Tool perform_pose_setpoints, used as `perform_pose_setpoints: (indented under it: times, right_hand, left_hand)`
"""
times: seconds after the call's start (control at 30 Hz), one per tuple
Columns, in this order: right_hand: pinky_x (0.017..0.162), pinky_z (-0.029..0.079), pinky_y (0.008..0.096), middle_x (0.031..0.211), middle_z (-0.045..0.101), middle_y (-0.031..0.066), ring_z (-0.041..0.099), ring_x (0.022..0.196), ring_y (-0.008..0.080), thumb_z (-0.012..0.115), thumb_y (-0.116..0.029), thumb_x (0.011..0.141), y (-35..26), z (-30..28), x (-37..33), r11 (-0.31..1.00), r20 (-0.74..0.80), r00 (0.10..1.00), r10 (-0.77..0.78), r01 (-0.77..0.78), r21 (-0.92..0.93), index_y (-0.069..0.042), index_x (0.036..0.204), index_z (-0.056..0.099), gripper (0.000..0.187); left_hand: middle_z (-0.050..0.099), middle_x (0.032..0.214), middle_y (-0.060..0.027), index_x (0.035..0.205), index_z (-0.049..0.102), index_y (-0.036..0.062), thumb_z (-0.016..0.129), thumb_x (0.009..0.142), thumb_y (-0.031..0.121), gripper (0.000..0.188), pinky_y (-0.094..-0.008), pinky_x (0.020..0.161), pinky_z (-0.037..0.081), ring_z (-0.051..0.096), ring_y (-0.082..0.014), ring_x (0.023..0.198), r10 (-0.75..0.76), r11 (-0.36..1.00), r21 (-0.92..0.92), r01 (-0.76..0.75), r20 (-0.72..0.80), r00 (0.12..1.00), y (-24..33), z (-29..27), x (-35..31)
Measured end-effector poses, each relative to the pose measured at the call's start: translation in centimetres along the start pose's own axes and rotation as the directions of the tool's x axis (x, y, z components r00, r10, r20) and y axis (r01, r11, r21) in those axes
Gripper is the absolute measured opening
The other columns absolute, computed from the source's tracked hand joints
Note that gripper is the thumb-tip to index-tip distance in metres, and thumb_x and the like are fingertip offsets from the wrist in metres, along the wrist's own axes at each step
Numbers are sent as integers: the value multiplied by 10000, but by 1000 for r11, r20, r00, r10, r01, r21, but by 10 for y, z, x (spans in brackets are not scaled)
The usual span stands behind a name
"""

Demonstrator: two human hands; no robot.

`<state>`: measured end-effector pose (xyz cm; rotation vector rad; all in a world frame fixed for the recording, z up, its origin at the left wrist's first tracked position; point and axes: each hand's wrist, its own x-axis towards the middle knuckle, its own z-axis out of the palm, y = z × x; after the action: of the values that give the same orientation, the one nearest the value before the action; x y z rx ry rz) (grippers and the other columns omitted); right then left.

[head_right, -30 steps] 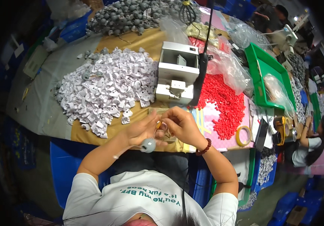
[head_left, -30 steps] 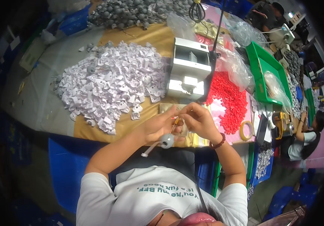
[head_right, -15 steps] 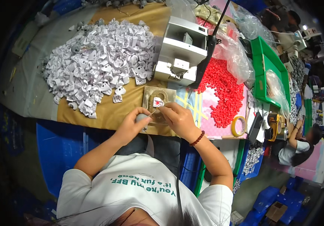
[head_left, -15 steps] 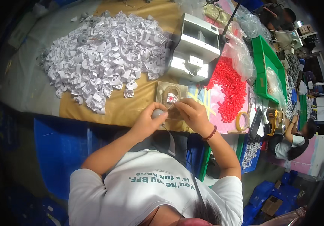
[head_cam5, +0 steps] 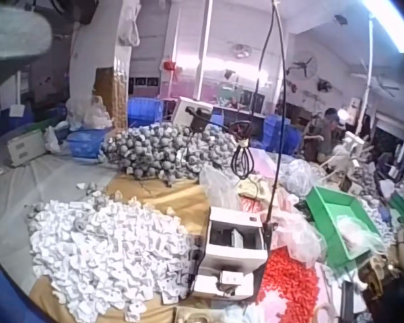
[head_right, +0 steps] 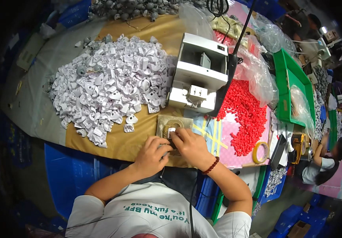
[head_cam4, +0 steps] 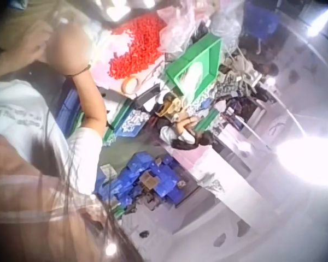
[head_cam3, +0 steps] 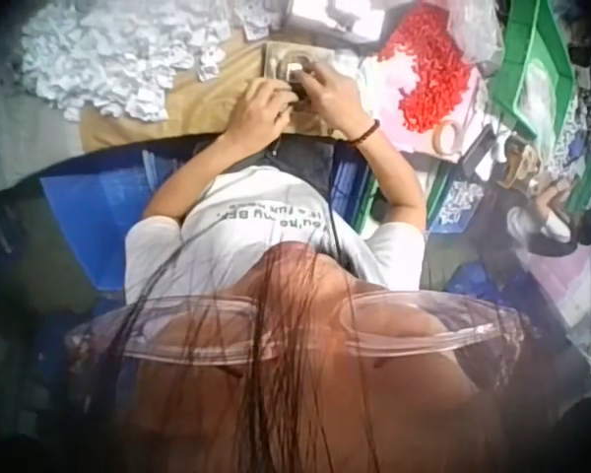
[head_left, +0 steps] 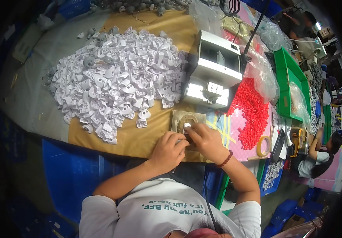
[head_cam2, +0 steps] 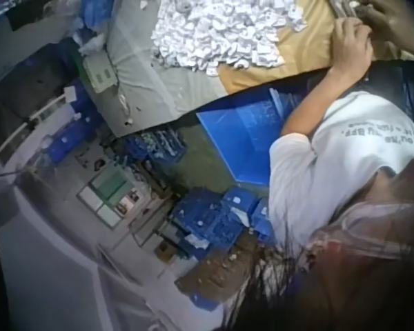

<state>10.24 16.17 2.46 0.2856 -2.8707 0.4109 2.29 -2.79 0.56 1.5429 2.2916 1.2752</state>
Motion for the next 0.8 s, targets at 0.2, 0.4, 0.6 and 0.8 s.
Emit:
perform_pose_setpoints:
  times: [0.2, 0.4, 0.6, 0.8]
  right_hand:
    - [618, 545, 319, 966, 536, 75, 590, 790, 208, 626, -104, 791, -2, -9, 1, 990, 103, 990, -99, 108, -92, 27, 1036, 657, 279]
    - [559, 549, 332, 948, 525, 80, 601, 771, 213, 636, -91, 797, 4, -12, 10, 985, 162, 977, -142, 155, -76, 14, 886, 656, 140]
    - [565, 547, 344, 944, 534, 79, 607, 777, 214, 642, -97, 773, -1, -15, 10, 985, 146, 975, -165, 170, -17, 0, 821, 650, 107]
    - [799, 541, 368, 1021, 612, 107, 629, 888, 284, 614, -12, 781, 2, -15, -6, 989, -56, 995, -83, 89, 120, -2, 1031, 687, 261]
  left_hand:
    - [601, 1081, -89, 941, 637, 63, 664, 737, 14, 211, -416, 840, 501, 573, -317, 986, -75, 996, 36, 76, -20, 997, -5, -11, 6]
    - [591, 1146, -112, 1135, 622, 59, 631, 744, -9, 396, -430, 871, 495, 578, -337, 1046, -86, 980, 174, 95, -56, 995, -5, -12, 11]
    - [591, 1196, -106, 1183, 620, 51, 629, 735, 5, 450, -433, 925, 467, 554, -323, 1114, -84, 979, 182, 90, -36, 996, 0, -10, 9]
    - [592, 1254, -106, 1287, 604, 64, 654, 736, 54, 553, -448, 952, 427, 539, -302, 1158, 83, 891, 449, -71, -5, 997, -3, 13, 4]
